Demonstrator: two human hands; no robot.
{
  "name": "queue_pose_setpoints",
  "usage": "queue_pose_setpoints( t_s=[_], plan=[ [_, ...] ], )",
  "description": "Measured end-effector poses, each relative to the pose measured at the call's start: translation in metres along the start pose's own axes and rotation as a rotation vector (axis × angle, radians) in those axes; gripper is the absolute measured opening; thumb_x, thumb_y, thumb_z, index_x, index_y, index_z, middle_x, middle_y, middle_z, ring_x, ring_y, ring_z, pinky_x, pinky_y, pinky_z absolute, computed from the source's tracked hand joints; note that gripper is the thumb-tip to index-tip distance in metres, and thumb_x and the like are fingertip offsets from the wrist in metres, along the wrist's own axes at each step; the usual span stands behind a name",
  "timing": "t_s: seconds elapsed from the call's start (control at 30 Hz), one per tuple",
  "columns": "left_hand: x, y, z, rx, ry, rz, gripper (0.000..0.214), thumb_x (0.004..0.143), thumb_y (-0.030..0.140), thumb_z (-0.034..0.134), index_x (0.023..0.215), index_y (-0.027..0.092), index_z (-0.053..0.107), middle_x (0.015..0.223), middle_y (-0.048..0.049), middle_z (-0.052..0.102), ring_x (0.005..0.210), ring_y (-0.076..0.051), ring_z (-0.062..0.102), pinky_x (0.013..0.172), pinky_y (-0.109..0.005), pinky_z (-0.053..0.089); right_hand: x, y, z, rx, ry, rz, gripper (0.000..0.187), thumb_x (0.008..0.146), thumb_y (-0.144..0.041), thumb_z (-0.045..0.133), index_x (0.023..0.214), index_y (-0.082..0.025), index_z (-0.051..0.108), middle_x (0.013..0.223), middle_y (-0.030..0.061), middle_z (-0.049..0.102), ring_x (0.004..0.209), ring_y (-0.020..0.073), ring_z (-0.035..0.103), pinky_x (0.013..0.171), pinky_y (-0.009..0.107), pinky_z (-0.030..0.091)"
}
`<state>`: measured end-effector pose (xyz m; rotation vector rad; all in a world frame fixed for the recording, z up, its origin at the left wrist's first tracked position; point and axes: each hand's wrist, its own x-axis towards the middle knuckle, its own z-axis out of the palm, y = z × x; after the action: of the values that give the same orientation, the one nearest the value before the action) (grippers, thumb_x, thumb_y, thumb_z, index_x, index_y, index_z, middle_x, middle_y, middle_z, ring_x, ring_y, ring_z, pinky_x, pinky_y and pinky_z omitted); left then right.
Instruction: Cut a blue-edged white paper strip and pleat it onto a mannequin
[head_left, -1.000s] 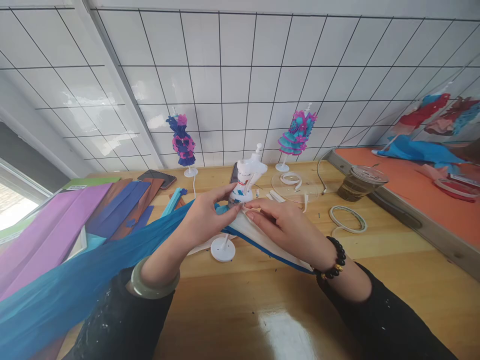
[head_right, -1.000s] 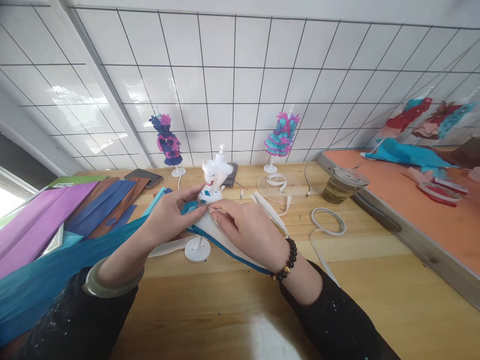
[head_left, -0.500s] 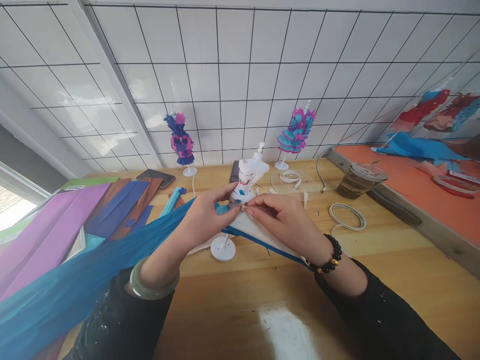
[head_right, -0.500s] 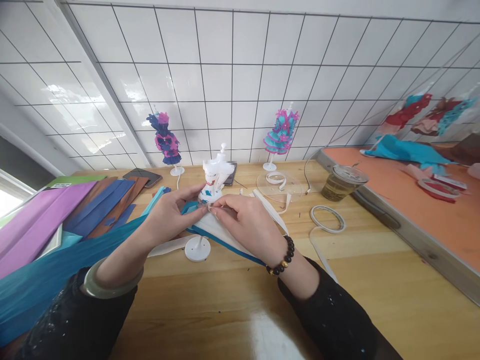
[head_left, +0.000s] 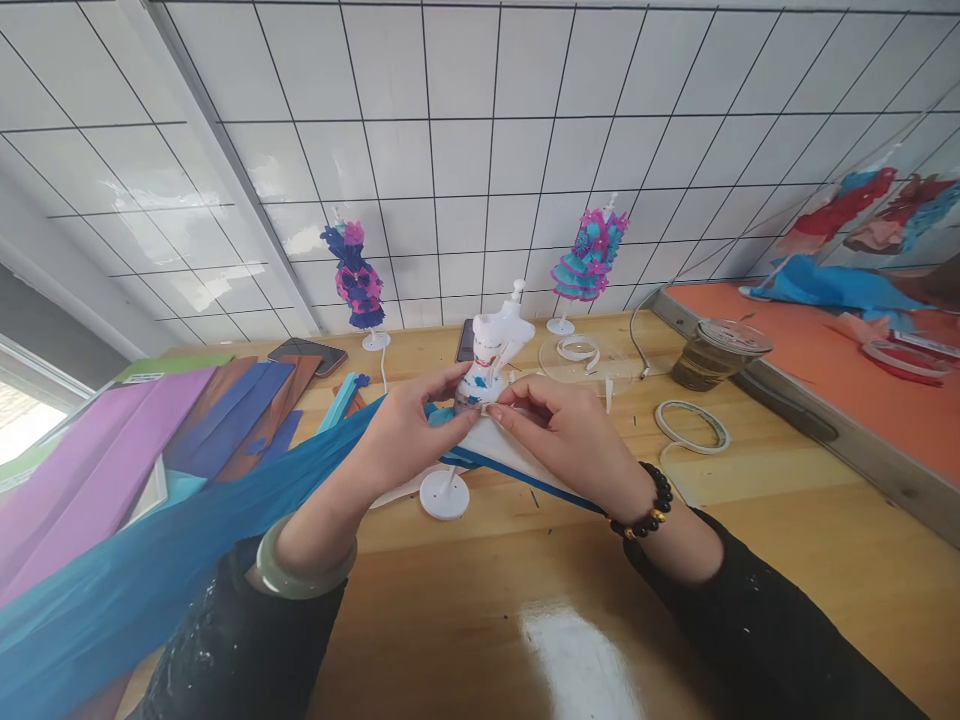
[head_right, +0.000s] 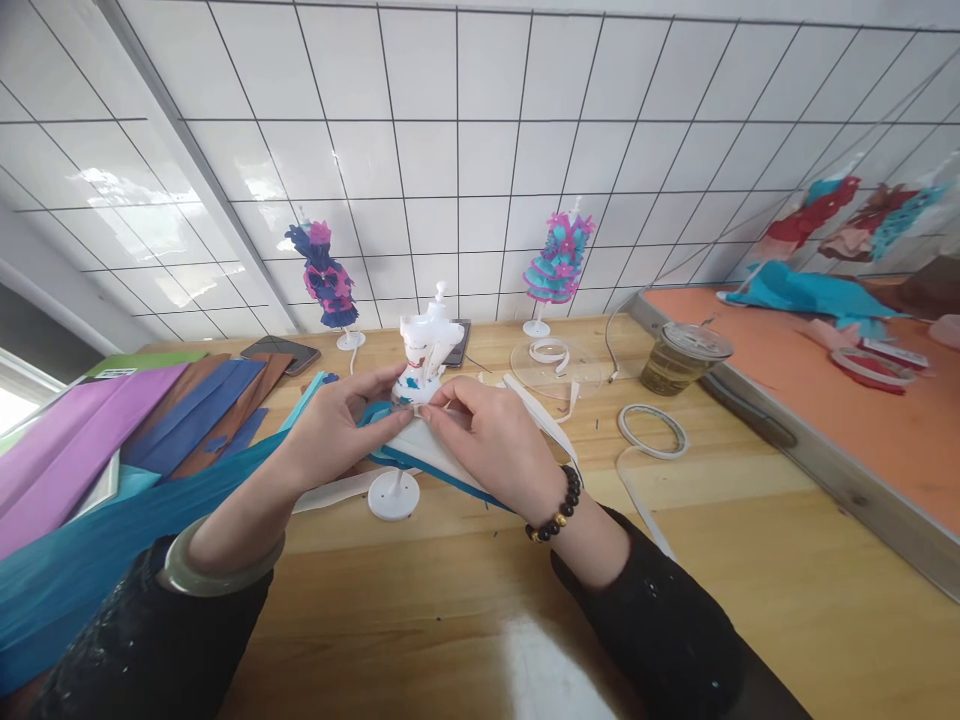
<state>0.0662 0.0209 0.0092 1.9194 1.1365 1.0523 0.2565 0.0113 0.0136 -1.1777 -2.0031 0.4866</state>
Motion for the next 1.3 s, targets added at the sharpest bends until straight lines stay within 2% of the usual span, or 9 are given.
queue_pose_setpoints(
  t_s=[0.17, 0.37, 0.57, 0.63, 0.77, 0.83, 0.93, 1.1, 1.3],
  plan=[
    [0.000, 0.000, 0.000, -0.036, -0.030, -0.005, 0.048, 0.079, 0.032, 0.063, 0.125, 0.021, 0.054, 0.115, -0.0070, 0.065, 0.108, -0.024, 0.058, 0.095, -0.038, 0.046, 0.000, 0.000, 0.002, 0.010, 0.018, 0.020, 0.014, 0.083, -0.029, 0.056, 0.079, -0.017, 0.062, 0.063, -0.0019, 0.058, 0.053, 0.0091, 0.045, 0.050, 0.022, 0.033],
    [0.000, -0.002, 0.004, -0.093, 0.072, -0.057, 0.052, 0.071, 0.037, 0.071, 0.118, 0.018, 0.058, 0.116, -0.0100, 0.064, 0.108, -0.025, 0.058, 0.096, -0.038, 0.045, 0.000, -0.003, 0.004, -0.004, 0.010, 0.033, 0.012, 0.082, -0.028, 0.056, 0.077, -0.017, 0.058, 0.064, -0.0020, 0.057, 0.055, 0.0095, 0.045, 0.051, 0.023, 0.034],
    [0.000, 0.000, 0.002, -0.146, 0.076, -0.086, 0.043, 0.074, 0.037, 0.069, 0.112, 0.019, 0.062, 0.112, -0.0072, 0.067, 0.102, -0.023, 0.061, 0.089, -0.034, 0.049, 0.000, 0.001, 0.004, -0.010, 0.016, 0.003, 0.014, 0.084, -0.032, 0.057, 0.080, -0.018, 0.057, 0.069, -0.0007, 0.059, 0.059, 0.0109, 0.049, 0.055, 0.024, 0.038],
    [0.000, 0.001, 0.000, -0.148, 0.105, -0.125, 0.045, 0.073, 0.039, 0.069, 0.113, 0.019, 0.062, 0.108, -0.0071, 0.069, 0.096, -0.023, 0.063, 0.081, -0.032, 0.051, 0.000, 0.000, 0.002, -0.034, 0.057, -0.052, 0.013, 0.084, -0.032, 0.057, 0.083, -0.019, 0.057, 0.075, 0.0009, 0.061, 0.066, 0.0131, 0.052, 0.060, 0.026, 0.041],
    [0.000, 0.004, -0.006, -0.082, 0.144, -0.230, 0.052, 0.071, 0.044, 0.069, 0.116, 0.019, 0.060, 0.085, -0.0050, 0.072, 0.074, -0.020, 0.065, 0.063, -0.030, 0.051, -0.001, -0.007, 0.000, -0.151, 0.144, -0.272, 0.016, 0.083, -0.031, 0.060, 0.090, -0.018, 0.056, 0.092, 0.0073, 0.061, 0.088, 0.0196, 0.054, 0.078, 0.034, 0.044],
    [0.000, 0.006, -0.007, -0.067, 0.138, -0.238, 0.049, 0.072, 0.044, 0.068, 0.115, 0.019, 0.061, 0.081, -0.0042, 0.072, 0.072, -0.019, 0.065, 0.062, -0.029, 0.050, -0.004, -0.012, 0.002, -0.220, 0.134, -0.383, 0.019, 0.083, -0.034, 0.060, 0.091, -0.017, 0.056, 0.097, 0.0099, 0.060, 0.092, 0.0213, 0.052, 0.081, 0.036, 0.043],
    [0.001, 0.010, -0.006, -0.065, 0.155, -0.217, 0.045, 0.072, 0.042, 0.067, 0.111, 0.018, 0.063, 0.085, -0.0044, 0.071, 0.079, -0.020, 0.065, 0.068, -0.030, 0.051, -0.009, -0.019, 0.009, -0.339, 0.084, -0.515, 0.017, 0.088, -0.034, 0.053, 0.088, -0.017, 0.058, 0.094, 0.0093, 0.061, 0.086, 0.0208, 0.050, 0.076, 0.037, 0.041],
    [0.002, 0.010, -0.004, -0.043, 0.145, -0.206, 0.043, 0.072, 0.039, 0.067, 0.109, 0.017, 0.063, 0.088, -0.0038, 0.071, 0.081, -0.021, 0.065, 0.072, -0.030, 0.051, -0.014, -0.023, 0.020, -0.504, 0.087, -0.562, 0.013, 0.089, -0.018, 0.047, 0.087, -0.017, 0.060, 0.086, 0.0077, 0.061, 0.081, 0.0200, 0.049, 0.070, 0.035, 0.037],
    [0.004, 0.005, -0.005, -0.078, 0.150, -0.201, 0.040, 0.071, 0.038, 0.067, 0.105, 0.016, 0.065, 0.088, -0.0043, 0.071, 0.082, -0.020, 0.065, 0.072, -0.030, 0.052, -0.012, -0.022, 0.020, -0.621, 0.107, -0.612, 0.022, 0.091, -0.011, 0.041, 0.091, -0.017, 0.062, 0.080, 0.0067, 0.061, 0.078, 0.0195, 0.049, 0.067, 0.034, 0.035]
  ],
)
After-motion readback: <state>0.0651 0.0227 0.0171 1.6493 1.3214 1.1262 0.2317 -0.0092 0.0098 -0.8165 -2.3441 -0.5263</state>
